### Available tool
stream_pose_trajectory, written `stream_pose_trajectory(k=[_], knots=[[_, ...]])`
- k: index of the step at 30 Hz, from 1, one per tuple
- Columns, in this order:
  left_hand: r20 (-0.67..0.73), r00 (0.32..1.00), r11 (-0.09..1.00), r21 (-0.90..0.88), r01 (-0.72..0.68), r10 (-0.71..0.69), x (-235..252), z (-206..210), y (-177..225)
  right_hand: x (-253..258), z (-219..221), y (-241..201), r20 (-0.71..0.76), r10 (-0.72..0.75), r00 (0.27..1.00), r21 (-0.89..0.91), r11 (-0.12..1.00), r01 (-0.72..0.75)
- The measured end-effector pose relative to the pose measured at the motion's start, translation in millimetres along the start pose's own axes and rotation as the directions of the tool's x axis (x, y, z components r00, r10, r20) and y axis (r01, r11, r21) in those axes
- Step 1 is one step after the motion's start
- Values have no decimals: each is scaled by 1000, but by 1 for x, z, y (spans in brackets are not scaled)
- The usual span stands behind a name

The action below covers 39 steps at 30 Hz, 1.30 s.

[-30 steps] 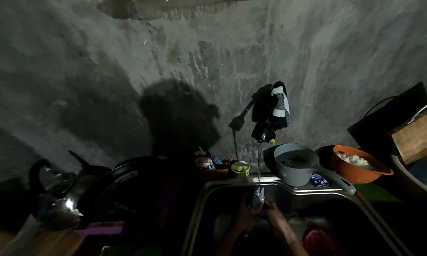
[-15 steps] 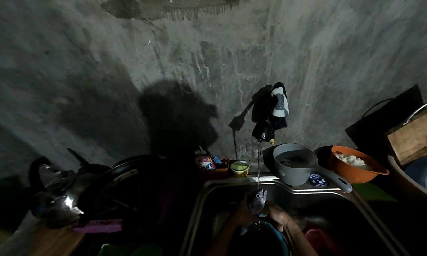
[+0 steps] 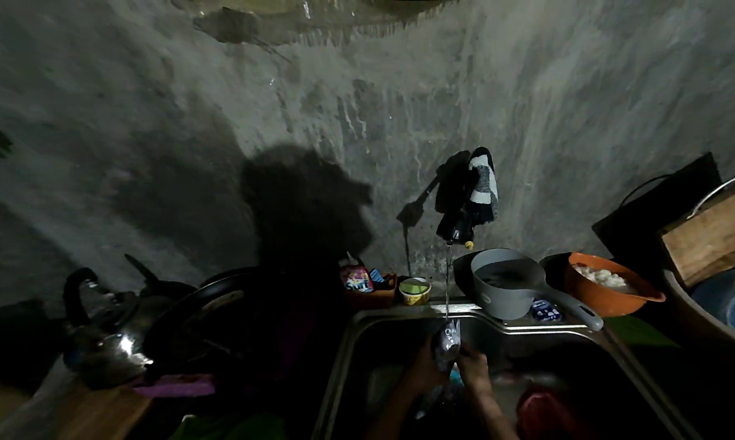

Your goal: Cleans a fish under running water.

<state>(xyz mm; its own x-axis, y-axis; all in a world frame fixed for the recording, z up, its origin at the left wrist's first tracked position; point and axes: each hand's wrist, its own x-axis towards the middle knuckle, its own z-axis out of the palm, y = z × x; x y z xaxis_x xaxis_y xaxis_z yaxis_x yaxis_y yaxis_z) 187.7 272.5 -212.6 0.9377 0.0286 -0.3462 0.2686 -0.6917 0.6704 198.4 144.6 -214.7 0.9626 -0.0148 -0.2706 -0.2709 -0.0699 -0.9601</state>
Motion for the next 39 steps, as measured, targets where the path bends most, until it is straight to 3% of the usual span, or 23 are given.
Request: stream_pose_trajectory(k=[3,8,11,20,39], knots=[[1,1000,1000,14,12,-12,-3,0,3,0,0,3,-4,-11,1000,49,999,12],[-10,1000,1000,-13,6,-6,-4,2,6,-3,10,13,-57,-71,996,350,933,86],[-23,1000,998,-57,-6,5,-4,5,5,-8,16,14,-72,-80,994,433,896,103],[-120,993,993,-114,-34,20,-3,14,3,-4,15,3,-30,-58,998,252,966,63],[-41,999,996,-83,-33,30,13,14,-14,13,10,11,53,81,995,263,960,-92]])
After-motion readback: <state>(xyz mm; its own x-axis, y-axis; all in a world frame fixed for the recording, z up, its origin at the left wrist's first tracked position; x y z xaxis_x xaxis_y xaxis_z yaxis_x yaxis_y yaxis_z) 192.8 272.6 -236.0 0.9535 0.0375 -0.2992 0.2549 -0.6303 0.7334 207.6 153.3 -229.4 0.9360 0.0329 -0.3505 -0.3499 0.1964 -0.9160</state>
